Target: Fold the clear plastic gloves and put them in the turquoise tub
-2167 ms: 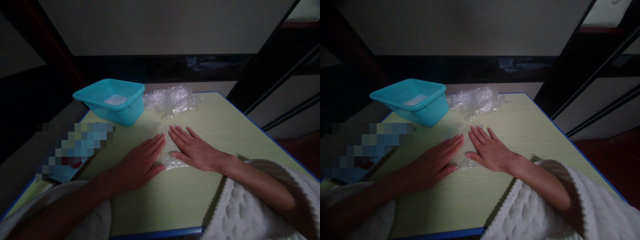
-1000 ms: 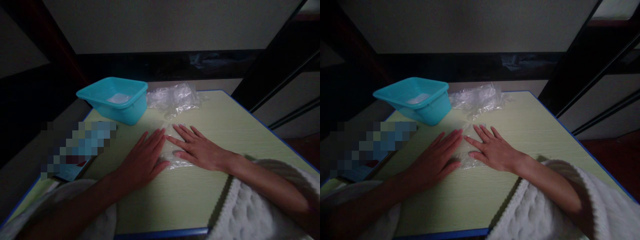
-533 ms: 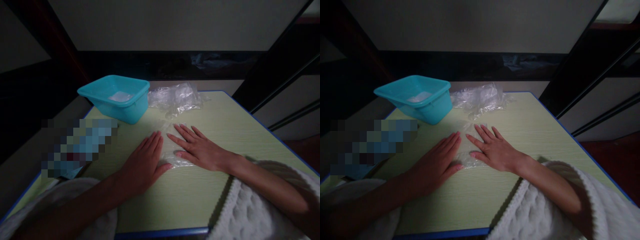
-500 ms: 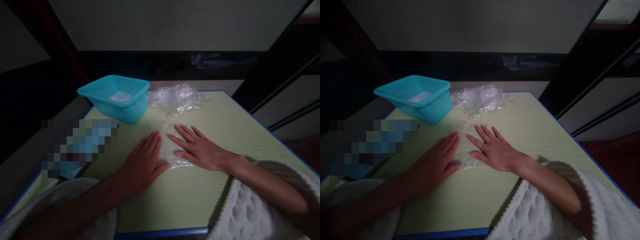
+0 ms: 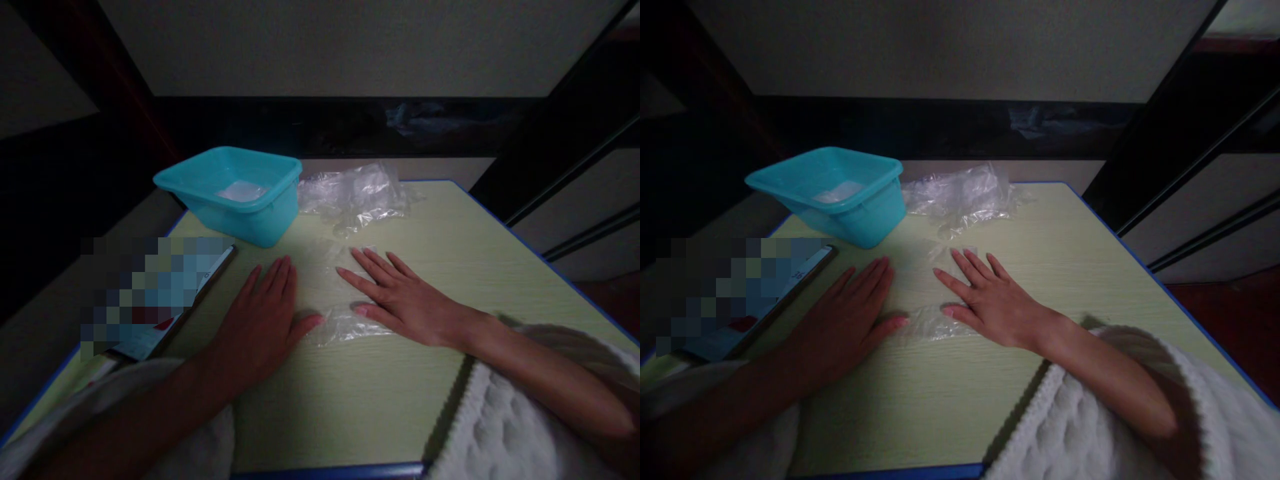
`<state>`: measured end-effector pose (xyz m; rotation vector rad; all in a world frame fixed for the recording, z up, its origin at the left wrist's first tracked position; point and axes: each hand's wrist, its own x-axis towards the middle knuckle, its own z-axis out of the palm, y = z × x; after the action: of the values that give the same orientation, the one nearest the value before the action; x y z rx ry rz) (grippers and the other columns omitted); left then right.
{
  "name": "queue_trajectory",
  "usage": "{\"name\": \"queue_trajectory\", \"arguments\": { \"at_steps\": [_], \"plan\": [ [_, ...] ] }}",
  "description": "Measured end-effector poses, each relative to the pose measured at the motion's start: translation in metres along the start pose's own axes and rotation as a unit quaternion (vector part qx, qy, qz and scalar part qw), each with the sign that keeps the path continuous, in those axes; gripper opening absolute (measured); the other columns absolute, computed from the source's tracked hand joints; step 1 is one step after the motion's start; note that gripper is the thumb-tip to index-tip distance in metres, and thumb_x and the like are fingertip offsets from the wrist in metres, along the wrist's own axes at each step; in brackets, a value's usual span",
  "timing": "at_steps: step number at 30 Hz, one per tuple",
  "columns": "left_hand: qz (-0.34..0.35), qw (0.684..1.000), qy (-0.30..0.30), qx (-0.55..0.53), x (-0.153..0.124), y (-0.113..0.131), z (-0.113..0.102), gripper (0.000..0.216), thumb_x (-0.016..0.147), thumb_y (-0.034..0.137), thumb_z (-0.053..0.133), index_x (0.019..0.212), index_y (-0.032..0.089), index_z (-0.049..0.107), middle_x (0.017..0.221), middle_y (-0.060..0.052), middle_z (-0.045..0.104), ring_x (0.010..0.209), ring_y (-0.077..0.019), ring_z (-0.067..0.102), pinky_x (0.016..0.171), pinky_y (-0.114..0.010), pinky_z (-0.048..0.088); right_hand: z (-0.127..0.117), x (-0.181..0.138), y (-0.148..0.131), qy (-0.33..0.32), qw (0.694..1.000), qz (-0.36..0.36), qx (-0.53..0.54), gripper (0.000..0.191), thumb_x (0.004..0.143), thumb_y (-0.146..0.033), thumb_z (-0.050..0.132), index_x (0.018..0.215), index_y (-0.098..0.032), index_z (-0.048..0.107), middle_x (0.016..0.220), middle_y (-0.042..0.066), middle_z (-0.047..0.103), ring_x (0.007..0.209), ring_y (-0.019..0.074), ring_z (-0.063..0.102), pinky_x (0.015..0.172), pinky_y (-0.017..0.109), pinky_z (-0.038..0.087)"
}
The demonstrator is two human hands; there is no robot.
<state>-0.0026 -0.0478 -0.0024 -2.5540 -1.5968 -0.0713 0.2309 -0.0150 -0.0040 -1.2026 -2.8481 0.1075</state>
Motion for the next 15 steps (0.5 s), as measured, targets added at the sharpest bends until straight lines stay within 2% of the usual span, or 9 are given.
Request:
{"name": "queue_trajectory", "arguments": {
  "at_steps": [3, 6, 10, 15],
  "plan": [
    [0.030, 0.998, 0.031, -0.041, 0.003, 0.000, -0.002, 0.058, 0.092, 0.044, 0.034, 0.127, 0.000, 0.043, 0.136, -0.025, 0.043, 0.127, -0.0325, 0.039, 0.104, -0.051, 0.031, 0.000, 0.000, 0.000, -0.001, 1.000, 0.002, 0.002, 0.060, 0.092, -0.056, 0.022, 0.143, -0.025, 0.024, 0.150, 0.016, 0.013, 0.136, 0.0321, 0.013, 0.106, 0.056, 0.020],
    [0.066, 0.988, 0.078, -0.119, 0.006, 0.002, -0.005, 0.046, 0.094, 0.035, 0.028, 0.123, 0.006, 0.048, 0.126, -0.018, 0.054, 0.116, -0.0258, 0.051, 0.098, -0.044, 0.040, -0.001, 0.000, 0.000, -0.003, 1.000, -0.001, -0.003, 0.060, 0.092, -0.055, 0.021, 0.143, -0.023, 0.024, 0.149, 0.017, 0.015, 0.136, 0.0316, 0.013, 0.106, 0.056, 0.020],
    [0.048, 0.976, 0.105, -0.185, 0.008, 0.002, -0.007, 0.036, 0.091, 0.022, 0.031, 0.117, 0.008, 0.052, 0.108, -0.013, 0.065, 0.098, -0.0224, 0.061, 0.087, -0.038, 0.048, -0.001, 0.000, 0.000, 0.006, 1.000, -0.003, 0.001, 0.061, 0.092, -0.055, 0.023, 0.143, -0.022, 0.024, 0.149, 0.016, 0.017, 0.136, 0.0303, 0.014, 0.106, 0.055, 0.020],
    [0.006, 0.975, 0.099, -0.197, 0.011, -0.001, -0.009, 0.035, 0.088, 0.018, 0.034, 0.119, 0.013, 0.050, 0.101, -0.008, 0.068, 0.092, -0.0220, 0.063, 0.083, -0.038, 0.049, -0.002, 0.000, 0.000, -0.003, 1.000, 0.004, 0.006, 0.064, 0.092, -0.056, 0.020, 0.144, -0.020, 0.020, 0.149, 0.017, 0.016, 0.136, 0.0314, 0.014, 0.106, 0.056, 0.020]
  ]
}}
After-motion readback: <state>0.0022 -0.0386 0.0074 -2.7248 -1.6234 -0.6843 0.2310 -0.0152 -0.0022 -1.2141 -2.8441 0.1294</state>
